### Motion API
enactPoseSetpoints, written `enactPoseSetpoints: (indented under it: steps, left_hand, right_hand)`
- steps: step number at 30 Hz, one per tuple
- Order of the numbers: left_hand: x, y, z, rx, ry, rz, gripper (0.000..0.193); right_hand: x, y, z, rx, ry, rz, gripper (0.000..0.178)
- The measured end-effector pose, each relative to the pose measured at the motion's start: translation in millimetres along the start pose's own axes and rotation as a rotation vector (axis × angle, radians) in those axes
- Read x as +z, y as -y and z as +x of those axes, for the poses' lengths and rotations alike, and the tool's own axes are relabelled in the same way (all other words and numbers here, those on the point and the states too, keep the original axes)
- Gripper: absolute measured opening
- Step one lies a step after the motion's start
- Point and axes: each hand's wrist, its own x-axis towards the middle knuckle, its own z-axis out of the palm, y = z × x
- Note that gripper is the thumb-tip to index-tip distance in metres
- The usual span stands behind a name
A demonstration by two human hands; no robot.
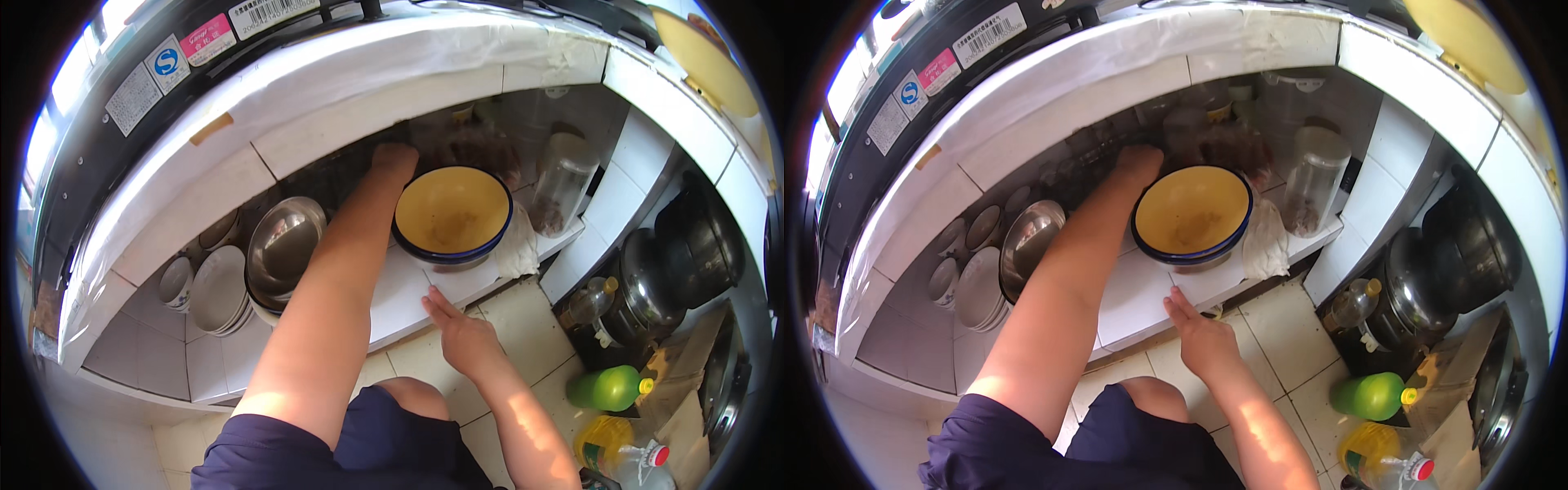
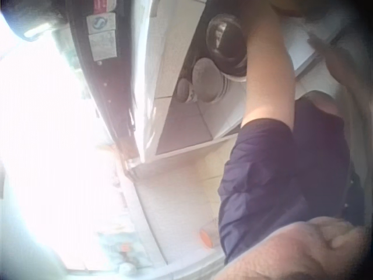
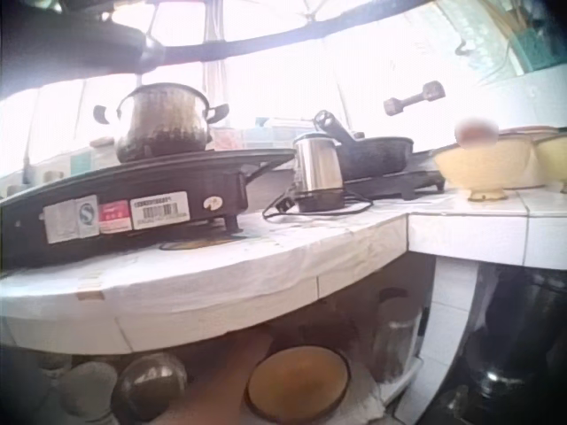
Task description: The person cleans a cluttered kitchen area by wiping a tiled shelf and the floor with a white cloth. They move several large plastic bottles of oil and a cardboard box to access the floor, then wipe the floor tiles and a drain pipe. The person rinses the cloth at the sink and continues wiping the floor area.
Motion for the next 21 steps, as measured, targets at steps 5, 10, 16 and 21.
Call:
enactPoseSetpoints:
  steps: [5,10,16,21]
  left_hand:
    - [-61,18,-20,0.043,-0.180,0.109,0.013]
    - [-86,-2,-69,0.125,-0.087,0.330,0.015]
    - [-79,-9,-104,0.123,0.263,0.239,0.015]
    - [-59,2,-112,0.192,0.231,0.256,0.021]
  right_hand:
    - [2,-4,-4,0.008,-0.043,0.035,0.067]
    - [4,-7,-5,0.031,-0.070,0.063,0.064]
    - [13,-10,-6,-0.015,-0.155,0.125,0.063]
    - [15,-9,-7,-0.023,-0.177,0.160,0.064]
